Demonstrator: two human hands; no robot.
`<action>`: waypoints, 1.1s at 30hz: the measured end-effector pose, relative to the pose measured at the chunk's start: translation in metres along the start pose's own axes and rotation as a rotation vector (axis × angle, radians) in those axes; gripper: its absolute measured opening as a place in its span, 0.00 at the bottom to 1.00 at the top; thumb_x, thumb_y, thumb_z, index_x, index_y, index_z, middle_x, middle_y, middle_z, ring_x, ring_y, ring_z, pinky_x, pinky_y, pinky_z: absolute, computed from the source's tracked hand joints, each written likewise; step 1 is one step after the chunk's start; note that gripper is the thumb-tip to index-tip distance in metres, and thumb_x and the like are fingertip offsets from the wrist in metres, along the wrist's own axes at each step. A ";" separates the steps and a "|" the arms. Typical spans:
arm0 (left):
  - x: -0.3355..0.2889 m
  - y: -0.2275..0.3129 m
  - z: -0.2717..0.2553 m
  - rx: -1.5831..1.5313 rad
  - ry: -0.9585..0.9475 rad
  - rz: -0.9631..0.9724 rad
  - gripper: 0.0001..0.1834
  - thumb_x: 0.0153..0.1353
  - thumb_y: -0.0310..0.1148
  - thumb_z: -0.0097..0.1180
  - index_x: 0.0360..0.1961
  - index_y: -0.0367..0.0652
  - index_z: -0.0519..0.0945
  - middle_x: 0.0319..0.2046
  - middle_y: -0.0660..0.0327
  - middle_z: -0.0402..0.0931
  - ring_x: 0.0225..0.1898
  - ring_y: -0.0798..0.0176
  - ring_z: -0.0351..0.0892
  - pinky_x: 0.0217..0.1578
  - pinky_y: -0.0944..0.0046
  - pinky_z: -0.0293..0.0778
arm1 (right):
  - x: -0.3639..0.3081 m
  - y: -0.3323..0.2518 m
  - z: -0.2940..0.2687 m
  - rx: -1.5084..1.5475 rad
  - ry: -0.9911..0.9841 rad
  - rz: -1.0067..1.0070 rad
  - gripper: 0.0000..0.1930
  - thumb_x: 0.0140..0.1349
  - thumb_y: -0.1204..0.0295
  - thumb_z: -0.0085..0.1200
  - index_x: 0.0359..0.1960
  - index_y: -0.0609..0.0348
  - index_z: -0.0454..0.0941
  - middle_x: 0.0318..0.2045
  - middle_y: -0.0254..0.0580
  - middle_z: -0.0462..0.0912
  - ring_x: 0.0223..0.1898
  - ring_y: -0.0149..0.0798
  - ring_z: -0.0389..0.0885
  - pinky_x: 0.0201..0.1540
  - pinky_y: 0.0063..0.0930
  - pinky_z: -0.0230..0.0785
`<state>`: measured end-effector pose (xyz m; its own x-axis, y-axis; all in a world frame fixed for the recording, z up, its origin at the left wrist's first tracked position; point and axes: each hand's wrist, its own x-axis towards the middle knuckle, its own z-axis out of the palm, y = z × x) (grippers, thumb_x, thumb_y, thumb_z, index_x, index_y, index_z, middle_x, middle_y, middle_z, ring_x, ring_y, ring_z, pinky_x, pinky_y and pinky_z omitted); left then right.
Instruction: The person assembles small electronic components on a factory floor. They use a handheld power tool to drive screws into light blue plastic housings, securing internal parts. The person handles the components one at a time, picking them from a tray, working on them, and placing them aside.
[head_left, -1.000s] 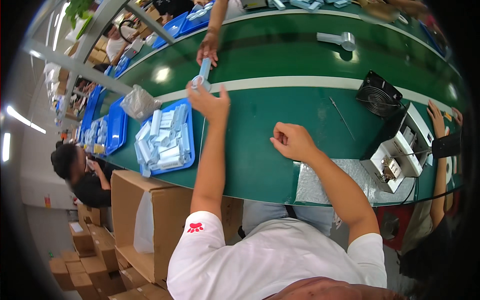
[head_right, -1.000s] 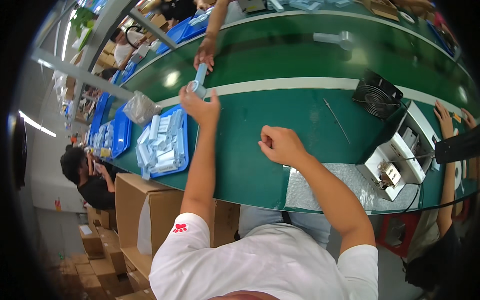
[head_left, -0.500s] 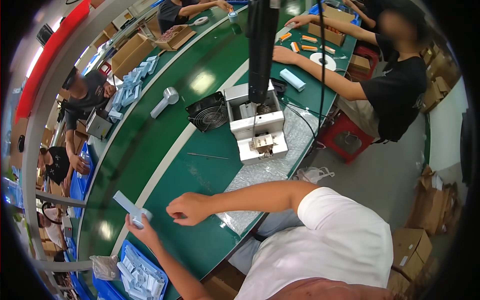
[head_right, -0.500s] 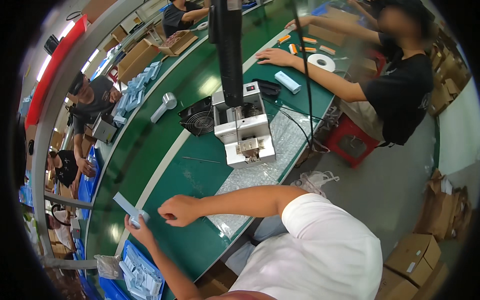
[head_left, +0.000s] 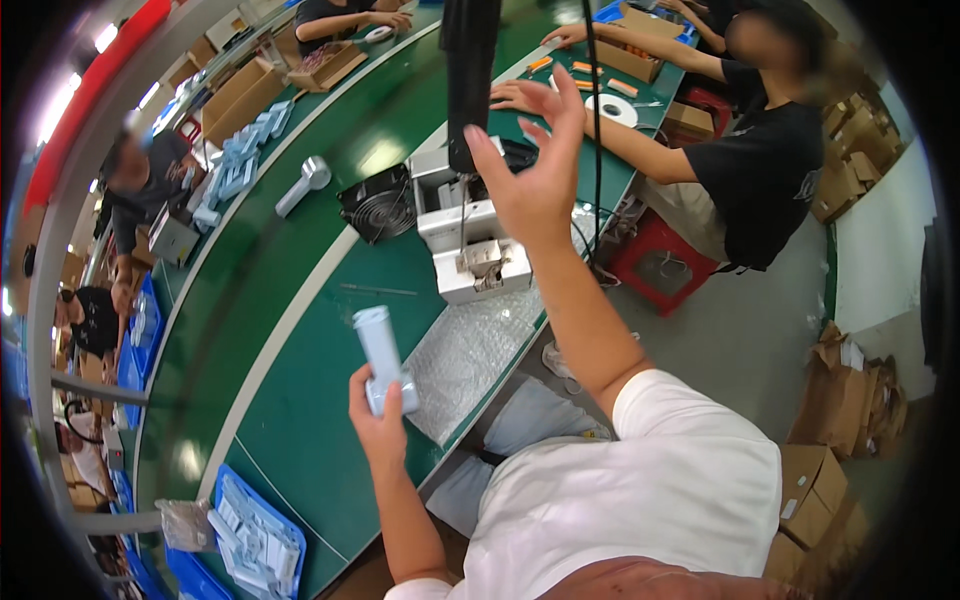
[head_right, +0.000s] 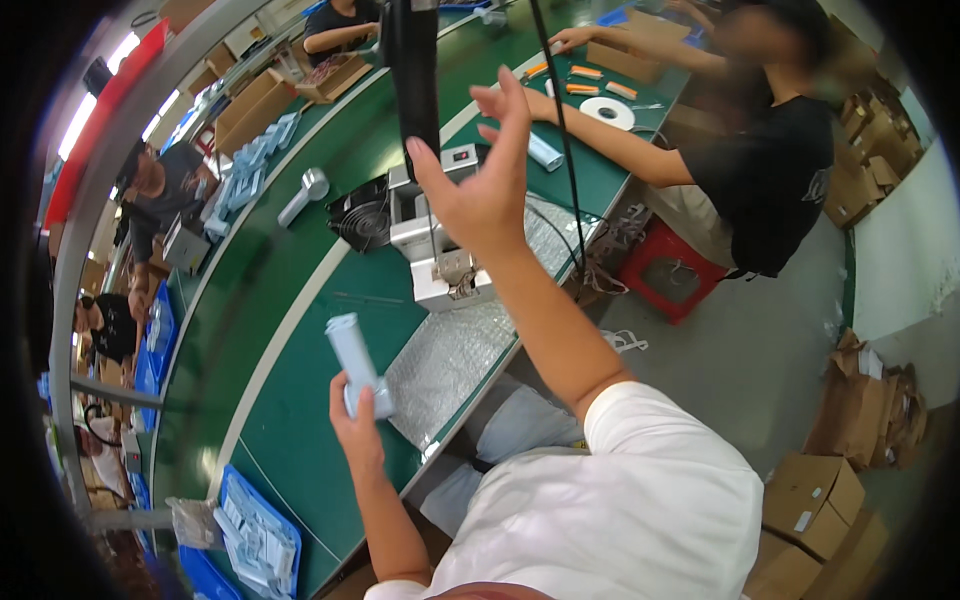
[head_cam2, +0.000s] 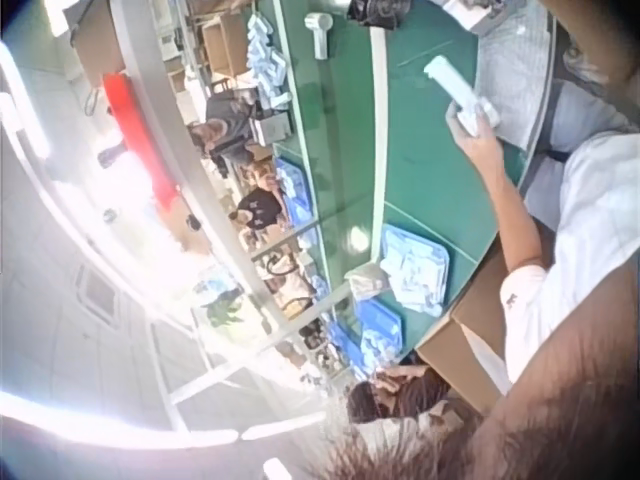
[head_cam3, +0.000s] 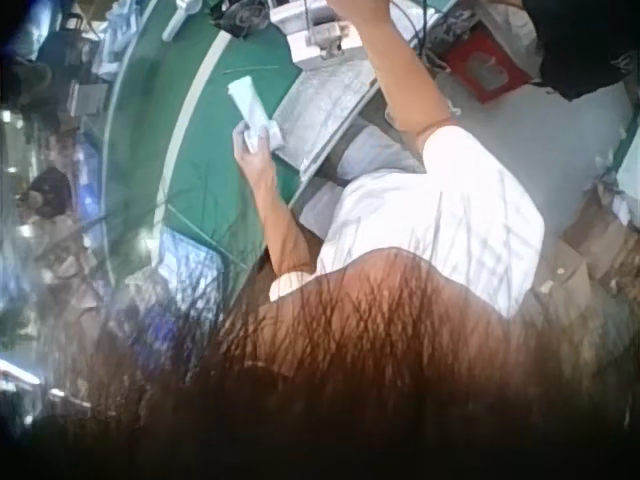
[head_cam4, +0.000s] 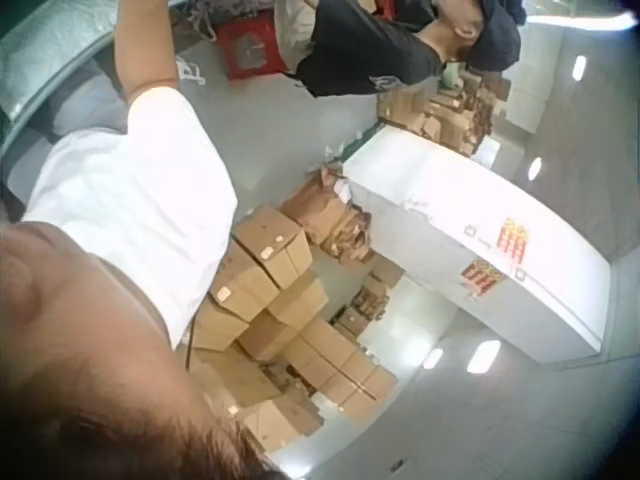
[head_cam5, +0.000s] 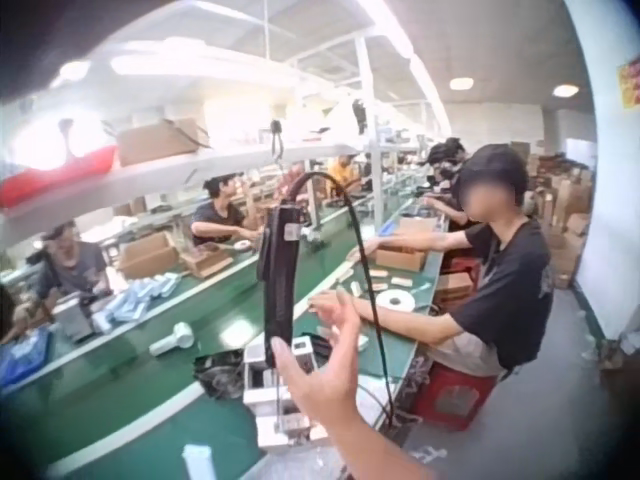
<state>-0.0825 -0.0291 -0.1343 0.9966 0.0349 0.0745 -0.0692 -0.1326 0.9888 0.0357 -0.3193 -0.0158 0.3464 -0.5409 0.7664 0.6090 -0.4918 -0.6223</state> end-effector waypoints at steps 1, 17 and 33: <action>0.001 0.002 0.007 0.039 -0.006 0.026 0.18 0.67 0.32 0.63 0.55 0.37 0.76 0.45 0.62 0.76 0.45 0.69 0.75 0.48 0.66 0.72 | 0.004 0.001 0.009 -0.029 -0.029 -0.010 0.44 0.59 0.71 0.71 0.73 0.61 0.55 0.56 0.46 0.78 0.56 0.39 0.78 0.60 0.38 0.69; 0.000 -0.020 0.057 0.303 -0.017 0.349 0.19 0.59 0.29 0.70 0.50 0.38 0.79 0.44 0.55 0.79 0.45 0.57 0.80 0.49 0.61 0.74 | 0.051 -0.070 0.006 0.636 -0.160 0.141 0.21 0.77 0.52 0.45 0.51 0.61 0.72 0.30 0.40 0.77 0.20 0.29 0.76 0.22 0.23 0.73; 0.001 -0.013 0.052 0.283 -0.017 0.334 0.19 0.54 0.24 0.69 0.46 0.37 0.77 0.43 0.51 0.78 0.45 0.50 0.79 0.49 0.56 0.74 | 0.005 -0.044 0.003 0.757 -0.473 0.230 0.27 0.78 0.61 0.47 0.72 0.60 0.57 0.31 0.40 0.79 0.20 0.25 0.75 0.22 0.21 0.68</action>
<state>-0.0780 -0.0786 -0.1535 0.9222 -0.0722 0.3800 -0.3758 -0.3997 0.8361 0.0128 -0.2978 0.0160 0.6709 -0.1533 0.7255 0.7356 0.2609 -0.6251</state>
